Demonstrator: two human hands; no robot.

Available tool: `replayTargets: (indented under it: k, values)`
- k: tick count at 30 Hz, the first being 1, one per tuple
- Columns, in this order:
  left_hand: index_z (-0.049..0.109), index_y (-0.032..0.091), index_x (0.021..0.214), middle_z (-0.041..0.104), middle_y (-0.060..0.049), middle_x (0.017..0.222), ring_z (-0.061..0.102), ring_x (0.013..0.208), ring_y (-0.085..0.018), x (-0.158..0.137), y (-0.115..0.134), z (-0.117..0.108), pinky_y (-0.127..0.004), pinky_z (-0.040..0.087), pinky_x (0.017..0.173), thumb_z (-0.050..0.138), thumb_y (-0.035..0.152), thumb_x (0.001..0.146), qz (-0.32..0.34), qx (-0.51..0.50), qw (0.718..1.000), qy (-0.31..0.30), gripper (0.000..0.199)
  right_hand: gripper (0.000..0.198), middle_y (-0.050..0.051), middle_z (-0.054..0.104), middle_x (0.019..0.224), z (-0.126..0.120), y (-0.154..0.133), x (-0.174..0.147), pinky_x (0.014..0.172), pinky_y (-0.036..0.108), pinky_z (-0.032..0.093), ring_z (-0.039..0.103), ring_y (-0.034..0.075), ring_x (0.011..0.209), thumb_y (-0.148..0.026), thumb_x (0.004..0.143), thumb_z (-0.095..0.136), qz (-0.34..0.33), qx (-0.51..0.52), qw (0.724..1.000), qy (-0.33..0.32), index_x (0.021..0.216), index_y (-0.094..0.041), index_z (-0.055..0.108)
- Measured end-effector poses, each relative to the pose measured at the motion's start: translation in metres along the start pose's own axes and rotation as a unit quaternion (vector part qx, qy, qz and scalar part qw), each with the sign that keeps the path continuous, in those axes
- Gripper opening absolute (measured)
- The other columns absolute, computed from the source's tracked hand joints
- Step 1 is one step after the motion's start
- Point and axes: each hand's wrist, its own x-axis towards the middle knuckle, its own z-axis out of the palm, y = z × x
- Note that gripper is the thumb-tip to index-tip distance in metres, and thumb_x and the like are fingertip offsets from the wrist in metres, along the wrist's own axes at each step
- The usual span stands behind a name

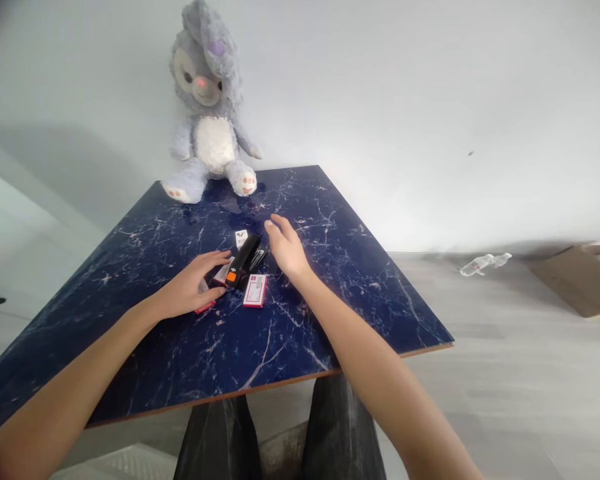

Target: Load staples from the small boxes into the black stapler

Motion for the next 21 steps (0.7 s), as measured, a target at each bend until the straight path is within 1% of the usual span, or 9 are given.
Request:
replayTargets:
  k: [2,4,8,11,13,15,18,19,21]
  values:
    - [0.054,0.024,0.138,0.055,-0.011,0.143,0.046,0.135,-0.033,0.001,0.004,0.000,-0.051,0.038,0.111,0.059,0.037,0.087,0.000,0.009,1.000,-0.001,0.053,0.064,-0.007,0.048,0.058,-0.003,0.013,0.009,0.058,0.028,0.042,0.047,0.014,0.054,-0.047,0.089,0.057,0.078,-0.048,0.996,-0.007,0.144,-0.018,0.043]
    - [0.060,0.024,0.132,0.062,-0.009,0.135,0.051,0.128,-0.032,0.001,0.008,-0.001,-0.050,0.041,0.109,0.058,0.035,0.088,0.014,0.030,0.999,0.004,0.046,0.067,-0.007,0.051,0.058,-0.005,0.021,0.014,0.057,0.028,0.042,0.048,0.014,0.053,-0.042,0.088,0.058,0.103,-0.077,0.992,-0.017,0.146,-0.016,0.040]
    - [0.070,0.025,0.115,0.068,-0.009,0.120,0.057,0.115,-0.030,0.001,0.013,-0.006,-0.047,0.046,0.099,0.060,0.041,0.088,0.029,0.061,0.998,0.002,0.033,0.058,-0.007,0.052,0.057,-0.008,0.022,0.013,0.057,0.027,0.043,0.050,0.013,0.053,-0.042,0.088,0.056,0.073,-0.099,0.991,-0.045,0.141,-0.018,0.048]
    - [0.072,0.025,0.107,0.069,-0.008,0.107,0.061,0.101,-0.027,0.000,0.014,-0.006,-0.043,0.050,0.089,0.061,0.048,0.087,0.012,0.060,0.998,-0.008,0.032,0.050,-0.007,0.055,0.058,-0.006,0.020,0.010,0.057,0.026,0.044,0.052,0.012,0.053,-0.040,0.090,0.056,0.052,-0.124,0.988,-0.079,0.135,-0.019,0.053]
    - [0.071,0.026,0.106,0.068,-0.007,0.103,0.062,0.097,-0.026,-0.001,0.016,-0.003,-0.041,0.050,0.087,0.063,0.051,0.086,0.004,0.053,0.999,0.000,0.033,0.048,-0.006,0.058,0.060,-0.004,0.020,0.009,0.059,0.027,0.045,0.055,0.013,0.055,-0.041,0.092,0.052,0.052,-0.130,0.986,-0.087,0.135,-0.019,0.053]
    - [0.071,0.025,0.107,0.067,-0.007,0.102,0.062,0.096,-0.025,-0.002,0.019,0.001,-0.040,0.050,0.087,0.065,0.051,0.084,0.004,0.049,0.999,0.011,0.035,0.048,-0.003,0.063,0.064,-0.001,0.020,0.008,0.063,0.028,0.047,0.060,0.014,0.061,-0.044,0.096,0.046,0.051,-0.128,0.986,-0.091,0.137,-0.020,0.052]
    - [0.066,0.025,0.120,0.066,-0.007,0.103,0.061,0.097,-0.026,-0.005,0.026,0.004,-0.040,0.050,0.085,0.066,0.050,0.085,0.008,0.051,0.999,0.013,0.043,0.047,0.000,0.068,0.071,0.000,0.015,0.005,0.072,0.030,0.049,0.065,0.017,0.075,-0.050,0.099,0.039,0.035,-0.134,0.985,-0.107,0.133,-0.022,0.056]
    - [0.064,0.026,0.124,0.065,-0.008,0.103,0.060,0.098,-0.026,-0.005,0.028,0.004,-0.041,0.050,0.084,0.065,0.049,0.085,0.009,0.050,0.999,0.009,0.045,0.047,0.000,0.067,0.071,-0.001,0.011,0.004,0.074,0.030,0.048,0.065,0.017,0.076,-0.052,0.099,0.039,0.025,-0.135,0.985,-0.107,0.131,-0.023,0.058]
    - [0.063,0.026,0.127,0.065,-0.009,0.108,0.059,0.103,-0.028,-0.006,0.029,0.006,-0.043,0.050,0.086,0.066,0.047,0.085,0.009,0.049,0.999,0.010,0.048,0.046,-0.001,0.062,0.067,-0.006,0.002,0.002,0.072,0.031,0.047,0.060,0.017,0.071,-0.057,0.097,0.043,-0.002,-0.113,0.988,-0.102,0.122,-0.024,0.063]
